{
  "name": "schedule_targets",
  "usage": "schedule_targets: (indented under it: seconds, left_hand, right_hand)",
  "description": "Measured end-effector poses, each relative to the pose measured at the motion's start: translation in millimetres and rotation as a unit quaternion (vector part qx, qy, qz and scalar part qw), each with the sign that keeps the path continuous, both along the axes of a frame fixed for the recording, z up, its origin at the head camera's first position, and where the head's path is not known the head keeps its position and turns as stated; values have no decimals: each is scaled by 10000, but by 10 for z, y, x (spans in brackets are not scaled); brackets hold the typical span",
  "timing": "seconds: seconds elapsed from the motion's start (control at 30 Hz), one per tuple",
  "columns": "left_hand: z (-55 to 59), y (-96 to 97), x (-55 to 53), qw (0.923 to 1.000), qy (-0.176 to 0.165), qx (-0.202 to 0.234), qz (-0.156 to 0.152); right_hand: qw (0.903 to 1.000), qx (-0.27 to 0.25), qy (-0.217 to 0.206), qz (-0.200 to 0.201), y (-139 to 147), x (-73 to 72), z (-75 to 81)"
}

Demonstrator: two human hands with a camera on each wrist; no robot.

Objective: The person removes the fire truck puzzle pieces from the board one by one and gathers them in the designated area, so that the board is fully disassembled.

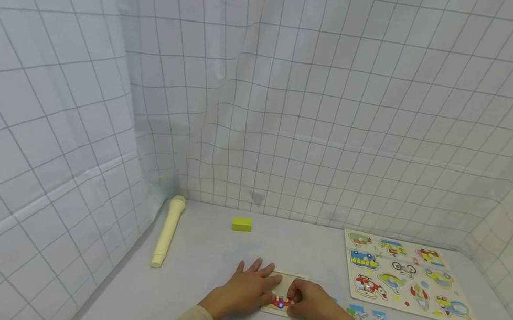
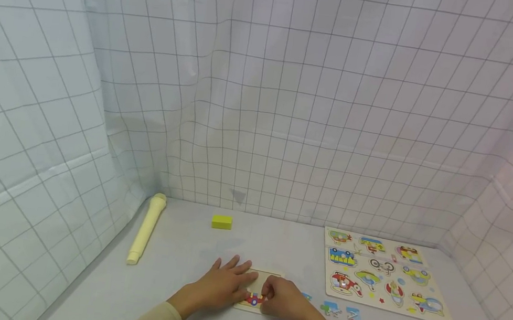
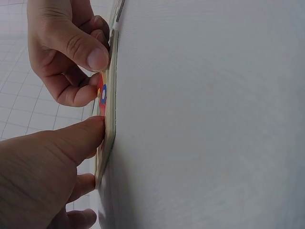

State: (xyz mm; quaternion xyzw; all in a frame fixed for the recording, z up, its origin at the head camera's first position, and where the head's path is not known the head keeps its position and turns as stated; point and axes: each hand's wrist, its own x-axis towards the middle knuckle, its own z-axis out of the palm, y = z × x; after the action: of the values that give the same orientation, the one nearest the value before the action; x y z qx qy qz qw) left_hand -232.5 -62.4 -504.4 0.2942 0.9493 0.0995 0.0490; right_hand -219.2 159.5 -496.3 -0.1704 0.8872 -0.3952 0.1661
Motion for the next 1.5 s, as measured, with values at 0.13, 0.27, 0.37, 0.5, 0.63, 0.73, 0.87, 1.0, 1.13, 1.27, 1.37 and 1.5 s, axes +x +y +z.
schedule_targets:
  seconds: [0.13, 0.27, 0.37, 0.5, 0.63, 0.73, 0.87, 1.0, 1.13, 1.27, 1.37, 1.5]
  left_hand:
    - [20, 0, 2, 10000, -45, 5, 6]
    - [26, -1, 3, 9999, -98, 16, 30]
    - [28, 2, -1, 9999, -101, 6, 16]
    - [29, 6, -7, 10000, -75, 0, -34]
    - [22, 4, -16, 10000, -31, -13, -58]
    - [24, -2, -15, 10000, -14, -27, -64]
    - [29, -6, -1, 9999, -13, -76, -64]
    - [15, -8, 0, 9999, 20, -104, -73]
    - [5, -9, 7, 9999, 50, -85, -118]
    - [5, -13, 11, 9998, 74, -71, -186]
    - [7, -20, 10, 9997, 102, -63, -204]
    - [6, -30, 21, 9998, 80, -74, -138]
  right_hand:
    - [10000, 15, 0, 27, -5, 1, 30]
    - [10000, -28, 7, 51, -9, -1, 39]
    - [10000, -8, -11, 22, -12, -2, 33]
    - [10000, 56, 42, 25, -9, -3, 23]
    - [9996, 60, 241, 126, -4, -7, 18]
    - [9992, 72, 361, 161, 16, -11, 12]
    - [9995, -40, 292, 58, 96, -3, 29]
    - [9991, -400, 116, -101, 260, 50, 100]
    - [9957, -729, -129, -551, 511, 187, 208]
    - [9893, -861, -438, -1090, 851, 349, 298]
    - [9884, -739, -539, -1211, 1121, 448, 336]
    - [9917, -423, -736, -965, 1382, 578, 305]
